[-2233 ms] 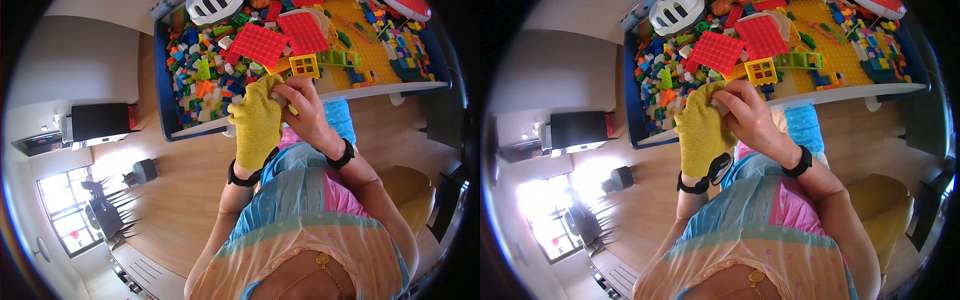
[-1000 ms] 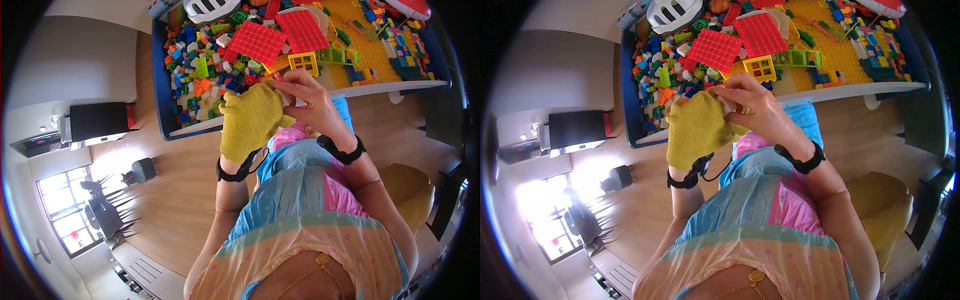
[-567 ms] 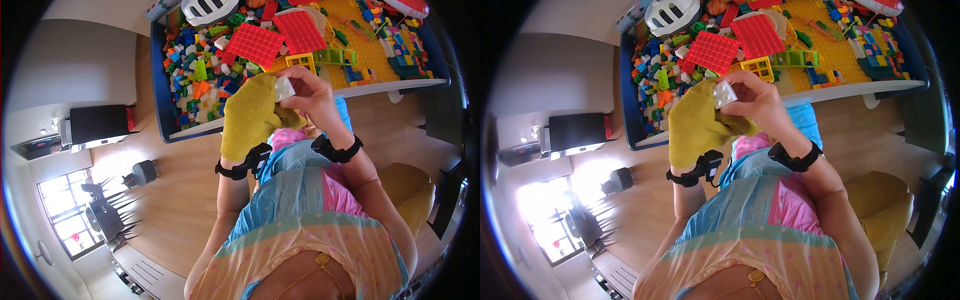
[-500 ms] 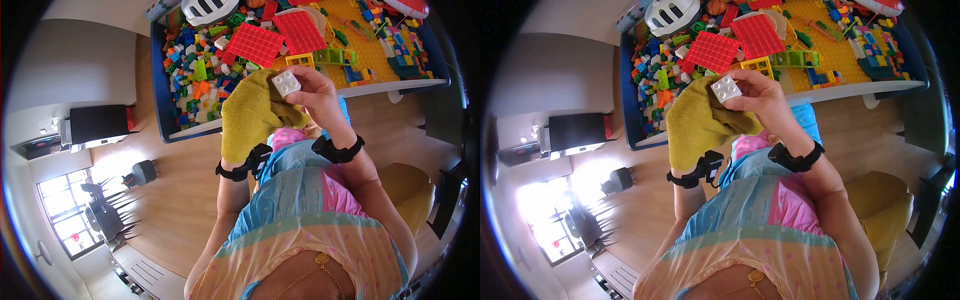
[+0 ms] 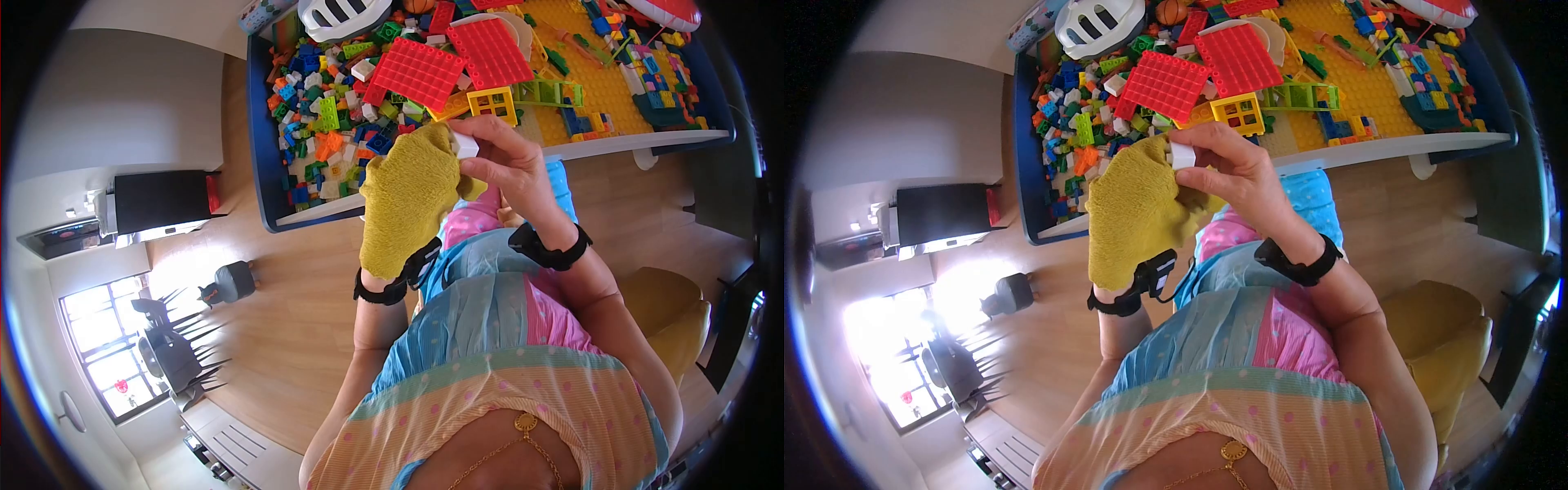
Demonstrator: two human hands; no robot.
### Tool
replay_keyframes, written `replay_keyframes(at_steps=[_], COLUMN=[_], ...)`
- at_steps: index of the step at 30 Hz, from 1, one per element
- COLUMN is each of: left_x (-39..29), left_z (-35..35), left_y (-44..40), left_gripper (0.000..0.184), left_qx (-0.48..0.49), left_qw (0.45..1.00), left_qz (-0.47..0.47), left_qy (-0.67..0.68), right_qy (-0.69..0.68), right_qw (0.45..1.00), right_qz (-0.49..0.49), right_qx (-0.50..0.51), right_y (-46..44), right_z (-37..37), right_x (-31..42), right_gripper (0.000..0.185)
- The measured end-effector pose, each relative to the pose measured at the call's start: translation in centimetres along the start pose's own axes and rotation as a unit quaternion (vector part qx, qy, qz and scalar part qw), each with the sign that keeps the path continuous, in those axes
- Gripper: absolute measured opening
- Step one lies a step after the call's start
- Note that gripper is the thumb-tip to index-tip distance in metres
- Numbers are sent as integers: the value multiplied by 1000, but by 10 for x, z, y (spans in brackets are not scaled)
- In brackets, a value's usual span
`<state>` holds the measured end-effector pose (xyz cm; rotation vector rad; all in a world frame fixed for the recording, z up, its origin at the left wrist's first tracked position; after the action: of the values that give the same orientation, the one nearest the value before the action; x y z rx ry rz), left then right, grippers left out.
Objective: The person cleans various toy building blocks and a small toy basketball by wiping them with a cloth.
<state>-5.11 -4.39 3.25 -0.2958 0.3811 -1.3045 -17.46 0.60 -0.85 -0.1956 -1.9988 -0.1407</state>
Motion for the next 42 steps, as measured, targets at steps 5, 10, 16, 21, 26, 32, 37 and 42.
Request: replay_keyframes(at_steps=[5,10,16,21,26,32,37,42], left_x=[-9,-10,-5,-1,3,-3,-7,-17], left_z=[17,9,13,5,12,-5,-8,2], left_y=[-23,-11,-13,-1,2,-3,-7,-9], left_gripper=[31,33,32,42,40,22,15,17], left_qx=[112,82,138,90,46,87,41,113], left_qw=[991,984,989,993,996,991,993,983], left_qz=[64,8,10,17,-14,14,8,-45], left_qy=[34,-159,-41,73,74,-105,-106,-141], right_qy=[-3,102,10,-30,7,111,18,85], right_qw=[1000,994,996,993,996,991,991,987], right_qz=[-25,-28,-57,-91,-74,-68,-128,-131], right_qx=[17,30,65,64,41,20,34,28], right_y=[-1,-2,-3,2,-1,-1,-2,0], right_z=[2,5,7,5,6,1,1,5], right_x=[0,10,3,5,3,11,-1,-6], right_gripper=[35,34,37,42,36,36,38,36])
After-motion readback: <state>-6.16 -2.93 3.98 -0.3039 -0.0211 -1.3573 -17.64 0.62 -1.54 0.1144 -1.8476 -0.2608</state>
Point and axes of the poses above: each hand's wrist, its own y-axis away from the middle knuckle, its own z-axis out of the back of the hand, x = y × z, the point moved 4 cm from there along -y, towards the middle knuckle, and after that the axes turned 15 degrees about -z, right-handed, at the moved point
